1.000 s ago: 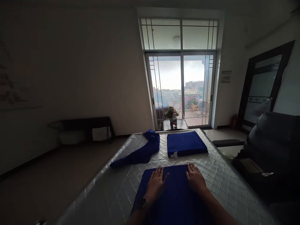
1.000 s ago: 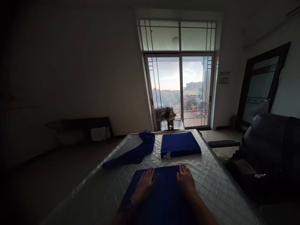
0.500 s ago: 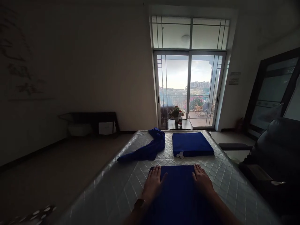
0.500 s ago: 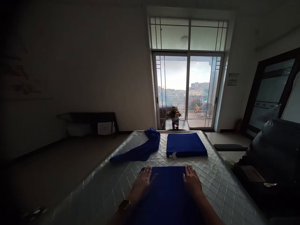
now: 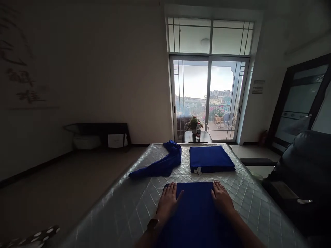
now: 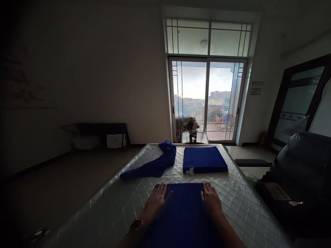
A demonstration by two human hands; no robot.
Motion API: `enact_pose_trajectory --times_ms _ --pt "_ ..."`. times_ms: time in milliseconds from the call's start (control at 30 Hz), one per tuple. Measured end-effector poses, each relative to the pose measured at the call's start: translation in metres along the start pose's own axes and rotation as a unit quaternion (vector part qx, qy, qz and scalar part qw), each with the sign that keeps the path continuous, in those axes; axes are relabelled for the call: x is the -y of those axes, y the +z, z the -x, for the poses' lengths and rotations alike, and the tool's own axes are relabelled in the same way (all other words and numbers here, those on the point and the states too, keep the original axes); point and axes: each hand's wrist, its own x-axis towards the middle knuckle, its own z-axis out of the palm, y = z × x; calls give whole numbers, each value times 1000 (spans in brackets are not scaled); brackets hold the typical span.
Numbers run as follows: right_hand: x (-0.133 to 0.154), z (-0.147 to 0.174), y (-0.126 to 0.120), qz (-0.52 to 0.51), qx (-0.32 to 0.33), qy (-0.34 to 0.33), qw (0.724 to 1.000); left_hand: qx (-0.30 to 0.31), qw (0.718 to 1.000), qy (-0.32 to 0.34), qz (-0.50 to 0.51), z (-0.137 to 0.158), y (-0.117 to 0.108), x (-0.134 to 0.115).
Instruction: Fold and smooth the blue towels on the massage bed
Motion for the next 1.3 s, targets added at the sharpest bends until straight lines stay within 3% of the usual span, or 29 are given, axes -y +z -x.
enact_pose_trajectory --times_ms 333,433,567,700,800,967,1300 --pt "-2 3 -2 -20 -1 4 1000 60 998 -16 -23 -3 -12 -8" --pt "-2 3 -1 -32 -6 4 999 76 995 -26 -51 -11 -13 -22" --pt "-2 3 -1 -44 -7 2 999 59 997 50 -21 -14 -4 -79" --pt "-5 3 -1 -32 1 -11 999 90 983 146 67 -13 10 -150" --pt "-9 3 1 -20 4 -28 999 86 977 168 98 -15 17 -176" --pt "-8 2 3 -25 -12 -20 999 63 981 164 80 -19 21 -157" --pt "-2 4 -5 -32 3 -1 999 49 996 77 -7 -7 5 -55"
